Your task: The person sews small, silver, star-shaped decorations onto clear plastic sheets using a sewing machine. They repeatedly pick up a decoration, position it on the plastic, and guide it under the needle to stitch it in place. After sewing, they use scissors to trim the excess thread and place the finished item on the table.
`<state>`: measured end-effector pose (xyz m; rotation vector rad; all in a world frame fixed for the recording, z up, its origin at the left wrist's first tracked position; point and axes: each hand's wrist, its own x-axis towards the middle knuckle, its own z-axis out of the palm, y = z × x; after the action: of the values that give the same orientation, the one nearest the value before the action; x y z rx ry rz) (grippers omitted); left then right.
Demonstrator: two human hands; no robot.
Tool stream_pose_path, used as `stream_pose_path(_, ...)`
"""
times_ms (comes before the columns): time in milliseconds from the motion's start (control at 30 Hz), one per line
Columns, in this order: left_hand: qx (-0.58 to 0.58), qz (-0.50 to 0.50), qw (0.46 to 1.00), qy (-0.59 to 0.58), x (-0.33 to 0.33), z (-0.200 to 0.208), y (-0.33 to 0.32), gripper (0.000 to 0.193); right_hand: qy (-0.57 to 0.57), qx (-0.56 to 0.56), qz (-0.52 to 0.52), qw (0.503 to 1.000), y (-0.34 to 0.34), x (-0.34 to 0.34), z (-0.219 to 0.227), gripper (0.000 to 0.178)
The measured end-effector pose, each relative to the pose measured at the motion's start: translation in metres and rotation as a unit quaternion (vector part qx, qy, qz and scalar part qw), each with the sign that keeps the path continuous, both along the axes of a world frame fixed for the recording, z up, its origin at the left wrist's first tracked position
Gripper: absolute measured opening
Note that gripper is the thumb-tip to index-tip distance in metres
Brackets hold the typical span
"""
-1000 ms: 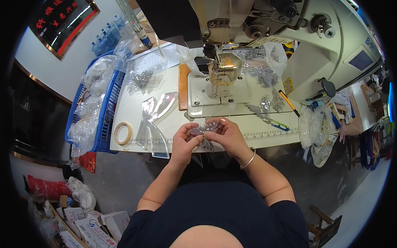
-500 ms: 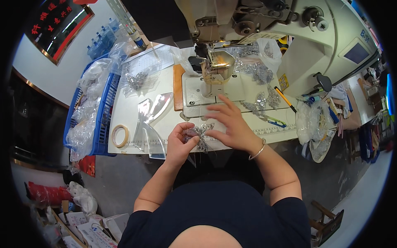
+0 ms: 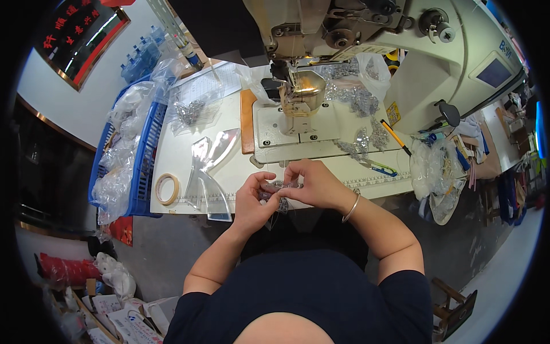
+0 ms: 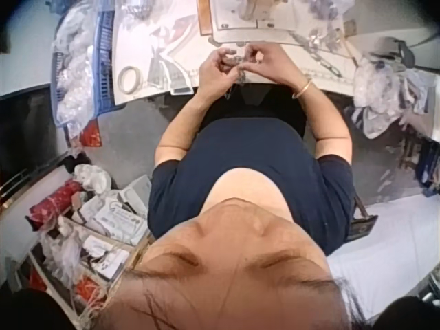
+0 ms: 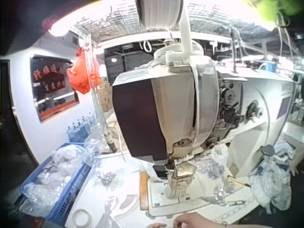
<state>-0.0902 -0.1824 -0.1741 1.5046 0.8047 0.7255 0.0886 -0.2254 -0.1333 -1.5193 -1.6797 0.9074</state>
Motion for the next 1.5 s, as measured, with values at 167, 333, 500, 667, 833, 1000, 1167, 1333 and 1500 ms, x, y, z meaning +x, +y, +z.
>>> stream_pose_path(167, 0.068, 0.006, 0.997, 0.036, 0.001, -0.001, 0.004, 0.036, -0.005, 0.081, -0.016, 0.997, 0.001, -0.001, -0.013, 0.023)
stream_pose_path(333, 0.061, -0.008, 0.997, 0.036, 0.000, 0.003, 0.007, 0.035, 0.087, 0.012, -0.037, 0.995, -0.001, -0.005, -0.015, 0.029)
stream_pose_path(500, 0.048, -0.039, 0.997, 0.052, -0.003, 0.005, 0.013, 0.036, 0.147, -0.001, -0.021, 0.989, -0.002, -0.003, -0.024, 0.024)
stream_pose_path(667, 0.039, -0.057, 0.997, 0.040, -0.001, -0.002, 0.013, 0.036, 0.072, 0.043, -0.027, 0.996, -0.002, -0.002, -0.021, 0.018)
stream_pose_path(833, 0.006, -0.107, 0.994, 0.018, 0.001, -0.007, 0.018, 0.040, 0.048, 0.013, 0.014, 0.999, -0.003, 0.012, -0.019, 0.022)
stream_pose_path(1000, -0.026, -0.166, 0.985, 0.036, 0.009, 0.003, 0.028, 0.036, -0.029, -0.010, -0.011, 0.999, -0.011, 0.017, 0.008, 0.019)
stream_pose_path(1167, 0.007, -0.199, 0.972, 0.128, 0.022, 0.027, 0.043, 0.030, -0.006, 0.034, -0.051, 0.998, -0.018, 0.029, 0.002, 0.014)
stream_pose_path(1333, 0.035, -0.227, 0.956, 0.180, 0.032, 0.030, 0.052, 0.031, -0.035, 0.016, -0.059, 0.998, -0.020, 0.033, 0.002, 0.013)
stream_pose_path(1500, -0.050, -0.291, 0.940, 0.171, 0.037, 0.035, 0.058, 0.029, -0.130, 0.137, -0.067, 0.980, -0.027, 0.034, 0.002, 0.014)
